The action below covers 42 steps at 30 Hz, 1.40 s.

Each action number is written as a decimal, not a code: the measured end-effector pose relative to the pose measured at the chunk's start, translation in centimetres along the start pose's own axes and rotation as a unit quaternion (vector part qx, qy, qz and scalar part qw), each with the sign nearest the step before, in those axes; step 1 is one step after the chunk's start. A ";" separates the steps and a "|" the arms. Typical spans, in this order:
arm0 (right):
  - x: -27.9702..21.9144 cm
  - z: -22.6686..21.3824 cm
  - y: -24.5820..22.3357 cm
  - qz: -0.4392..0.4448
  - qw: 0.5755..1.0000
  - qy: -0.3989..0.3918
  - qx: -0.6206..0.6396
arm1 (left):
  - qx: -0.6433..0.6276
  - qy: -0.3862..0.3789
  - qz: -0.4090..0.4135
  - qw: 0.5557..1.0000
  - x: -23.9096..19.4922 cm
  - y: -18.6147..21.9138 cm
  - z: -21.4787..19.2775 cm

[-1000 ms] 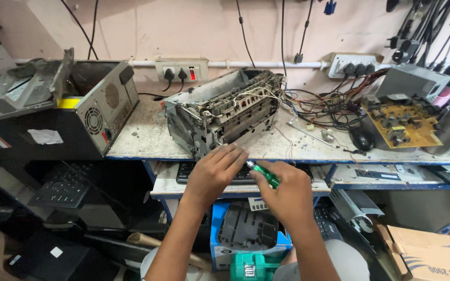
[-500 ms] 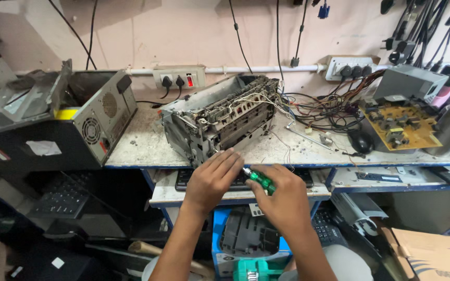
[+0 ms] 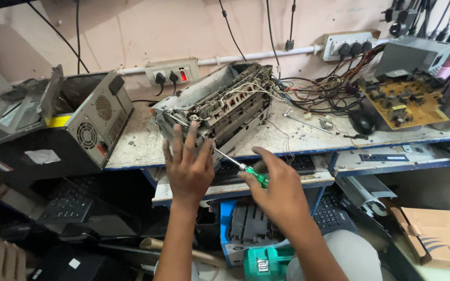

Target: The person removes a circuit board from a disassembled electronic device, inspects it, and then uses a screwdriver to loosen screws on the device's metal chassis. The person handles wires and the circuit board while working at a cluttered workbench.

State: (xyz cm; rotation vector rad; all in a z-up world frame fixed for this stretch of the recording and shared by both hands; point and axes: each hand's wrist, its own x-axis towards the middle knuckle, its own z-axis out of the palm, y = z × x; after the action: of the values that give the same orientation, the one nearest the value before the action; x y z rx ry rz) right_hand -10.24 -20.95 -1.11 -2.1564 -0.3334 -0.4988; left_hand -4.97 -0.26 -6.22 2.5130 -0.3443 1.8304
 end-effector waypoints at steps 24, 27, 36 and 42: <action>0.2 0.0 0.3 0.032 0.997 -0.036 -0.059 | -0.123 -0.029 -0.002 0.992 1.9 -0.4 -1.3; -0.3 0.2 0.5 -0.109 0.992 0.045 -0.051 | -0.123 -0.032 0.001 0.992 1.8 -0.6 -1.3; 0.4 -0.3 1.1 -0.076 0.997 0.025 -0.014 | -0.107 -0.017 0.012 0.994 2.1 -0.7 -1.2; 0.7 -2.5 3.6 -0.041 0.998 0.025 0.032 | -0.104 0.026 -0.007 0.994 2.1 -0.6 -1.5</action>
State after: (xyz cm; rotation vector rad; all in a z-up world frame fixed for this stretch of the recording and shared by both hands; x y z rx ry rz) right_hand -8.70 -25.03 -1.96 -2.0717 -0.4045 -0.5805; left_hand -5.63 0.16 -3.76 2.3185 -0.4877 1.7506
